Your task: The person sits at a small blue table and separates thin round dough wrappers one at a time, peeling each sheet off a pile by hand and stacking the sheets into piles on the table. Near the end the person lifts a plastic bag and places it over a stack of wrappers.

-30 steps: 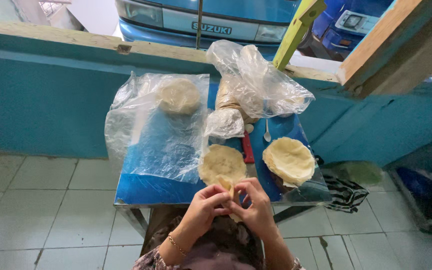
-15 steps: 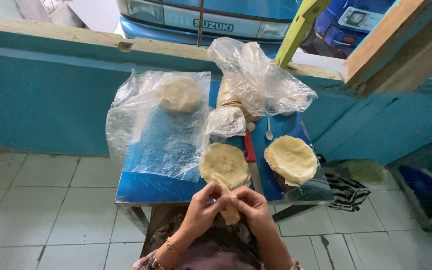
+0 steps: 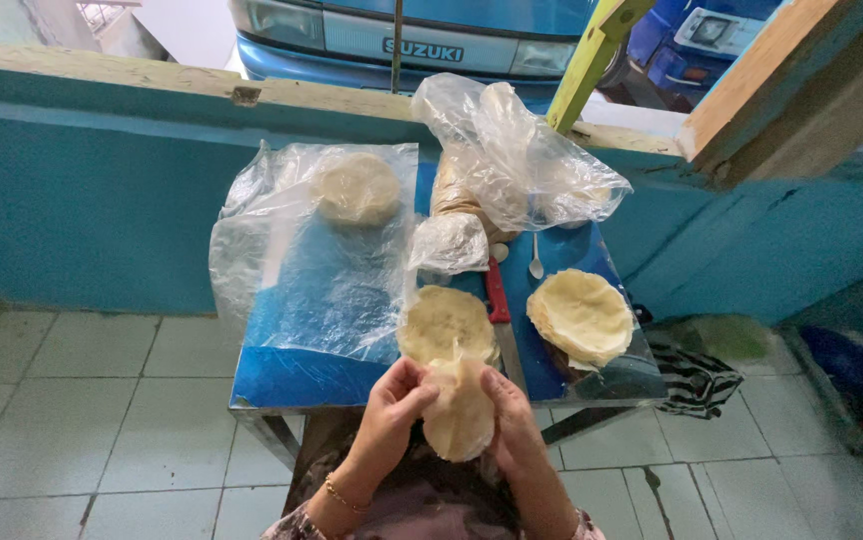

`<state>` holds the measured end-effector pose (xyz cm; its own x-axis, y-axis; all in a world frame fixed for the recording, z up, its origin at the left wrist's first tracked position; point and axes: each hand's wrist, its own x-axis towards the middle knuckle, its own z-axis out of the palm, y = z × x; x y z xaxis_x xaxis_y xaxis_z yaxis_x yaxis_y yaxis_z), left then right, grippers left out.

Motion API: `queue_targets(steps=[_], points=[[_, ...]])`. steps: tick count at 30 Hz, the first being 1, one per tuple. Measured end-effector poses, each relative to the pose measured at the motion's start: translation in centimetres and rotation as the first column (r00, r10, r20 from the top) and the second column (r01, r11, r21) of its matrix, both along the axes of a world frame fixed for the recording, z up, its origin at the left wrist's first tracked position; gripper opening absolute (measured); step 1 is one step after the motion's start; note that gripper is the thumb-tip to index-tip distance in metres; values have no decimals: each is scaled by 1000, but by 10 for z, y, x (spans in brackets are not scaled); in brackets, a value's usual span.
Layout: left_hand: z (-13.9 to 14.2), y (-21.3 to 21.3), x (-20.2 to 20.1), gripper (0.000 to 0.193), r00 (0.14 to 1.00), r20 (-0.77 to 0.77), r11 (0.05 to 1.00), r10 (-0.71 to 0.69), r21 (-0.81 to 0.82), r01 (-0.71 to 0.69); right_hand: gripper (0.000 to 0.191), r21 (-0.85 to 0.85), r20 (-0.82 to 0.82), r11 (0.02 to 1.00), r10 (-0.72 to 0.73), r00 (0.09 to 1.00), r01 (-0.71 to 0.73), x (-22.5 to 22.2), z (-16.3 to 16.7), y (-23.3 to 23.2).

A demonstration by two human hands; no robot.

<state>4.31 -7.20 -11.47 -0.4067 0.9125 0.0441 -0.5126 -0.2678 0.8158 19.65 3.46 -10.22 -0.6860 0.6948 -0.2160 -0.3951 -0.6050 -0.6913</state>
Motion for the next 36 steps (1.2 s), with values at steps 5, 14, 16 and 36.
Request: queue_targets(steps=[5,14,16,36], points=[[5,-5,-2,10,995,80,997,67,21,-69,33,50,-34,997,57,998,-56,14,-10,3],[40,-16,29,22,886,-446,987,127,-33,-158,23,206,-81,978,-26,996,42,13,-30,0],[41,-16,29,23,840,-523,973,145,-79,-217,21,242,-12,969,-53,999,54,14,-29,-4],[9,-16,-5,9,968,-225,992,113,-24,-122,14,578,162,780,-398,903,240,5,-12,0]])
